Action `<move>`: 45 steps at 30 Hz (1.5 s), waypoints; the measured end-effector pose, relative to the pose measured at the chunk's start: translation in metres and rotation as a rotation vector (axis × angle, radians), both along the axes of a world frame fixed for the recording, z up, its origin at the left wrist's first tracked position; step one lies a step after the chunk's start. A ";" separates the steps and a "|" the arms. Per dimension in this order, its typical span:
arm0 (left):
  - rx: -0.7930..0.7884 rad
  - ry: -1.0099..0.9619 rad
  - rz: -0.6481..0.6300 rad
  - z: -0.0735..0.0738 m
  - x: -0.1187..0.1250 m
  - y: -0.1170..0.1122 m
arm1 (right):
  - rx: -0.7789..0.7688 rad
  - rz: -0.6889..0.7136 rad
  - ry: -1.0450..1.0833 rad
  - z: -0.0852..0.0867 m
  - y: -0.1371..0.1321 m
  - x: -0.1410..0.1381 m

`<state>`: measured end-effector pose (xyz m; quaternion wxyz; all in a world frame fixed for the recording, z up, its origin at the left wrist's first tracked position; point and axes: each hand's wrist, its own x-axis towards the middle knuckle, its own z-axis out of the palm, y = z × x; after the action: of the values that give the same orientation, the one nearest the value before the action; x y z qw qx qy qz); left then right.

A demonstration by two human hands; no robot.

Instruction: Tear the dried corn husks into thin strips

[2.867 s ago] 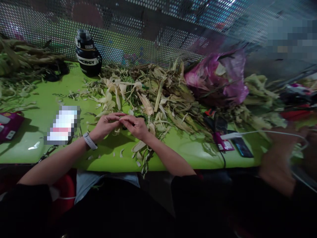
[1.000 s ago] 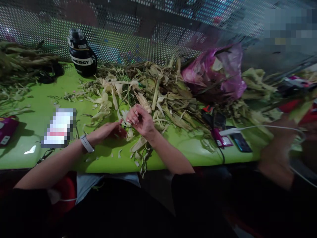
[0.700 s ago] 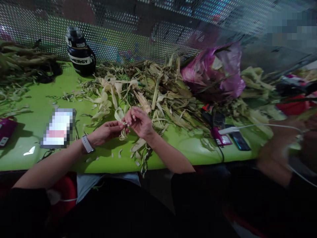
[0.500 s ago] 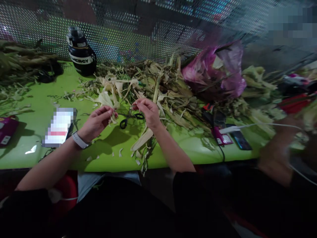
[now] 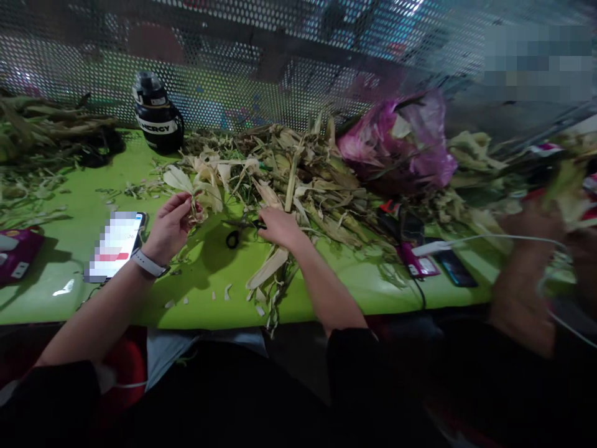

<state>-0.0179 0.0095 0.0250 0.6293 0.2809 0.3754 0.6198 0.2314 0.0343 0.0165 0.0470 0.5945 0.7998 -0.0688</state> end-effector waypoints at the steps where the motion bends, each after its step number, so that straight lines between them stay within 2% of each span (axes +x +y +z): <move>1: -0.003 0.000 0.001 0.000 0.000 0.000 | 0.003 -0.002 -0.009 -0.003 0.002 0.000; 6: -0.042 -0.012 0.020 -0.005 0.001 0.002 | -0.013 0.024 -0.035 -0.009 0.009 -0.001; 11: -0.028 -0.050 0.013 -0.015 -0.001 0.003 | 0.045 0.017 -0.079 0.008 -0.006 0.001; 12: -0.033 -0.055 -0.001 -0.015 -0.001 0.003 | 0.088 0.000 -0.093 0.013 -0.012 0.001; 16: -0.075 -0.064 -0.027 -0.010 -0.001 -0.001 | 0.475 0.002 -0.046 0.026 -0.029 0.001; 19: -0.102 -0.060 -0.020 -0.008 -0.002 -0.002 | 0.730 -0.039 0.095 0.025 -0.027 0.005; 21: -0.098 -0.058 -0.026 -0.008 -0.003 -0.002 | 0.816 -0.070 0.143 0.022 -0.021 0.008; 25: -0.107 -0.064 -0.036 -0.004 -0.002 -0.003 | 0.795 -0.141 0.166 0.018 -0.012 0.012; 29: -0.103 -0.083 -0.074 0.000 0.000 -0.005 | 0.817 -0.223 0.301 0.015 -0.014 0.007; 35: -0.184 -0.002 -0.146 -0.008 0.004 -0.006 | 0.734 -0.096 0.465 0.000 -0.017 -0.010; 38: -0.093 0.035 -0.195 -0.013 0.004 -0.007 | 0.699 -0.069 0.455 -0.005 -0.019 -0.015; 41: 0.044 0.211 -0.239 -0.019 0.004 -0.009 | 0.696 -0.041 0.438 -0.008 -0.019 -0.018; 45: 0.101 0.304 -0.256 -0.026 0.005 -0.008 | 0.743 0.007 0.504 -0.009 -0.018 -0.020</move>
<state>-0.0132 0.0014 -0.0008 0.6242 0.4477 0.3959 0.5033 0.2112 0.0163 0.0073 -0.3655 0.5329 0.7589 0.0806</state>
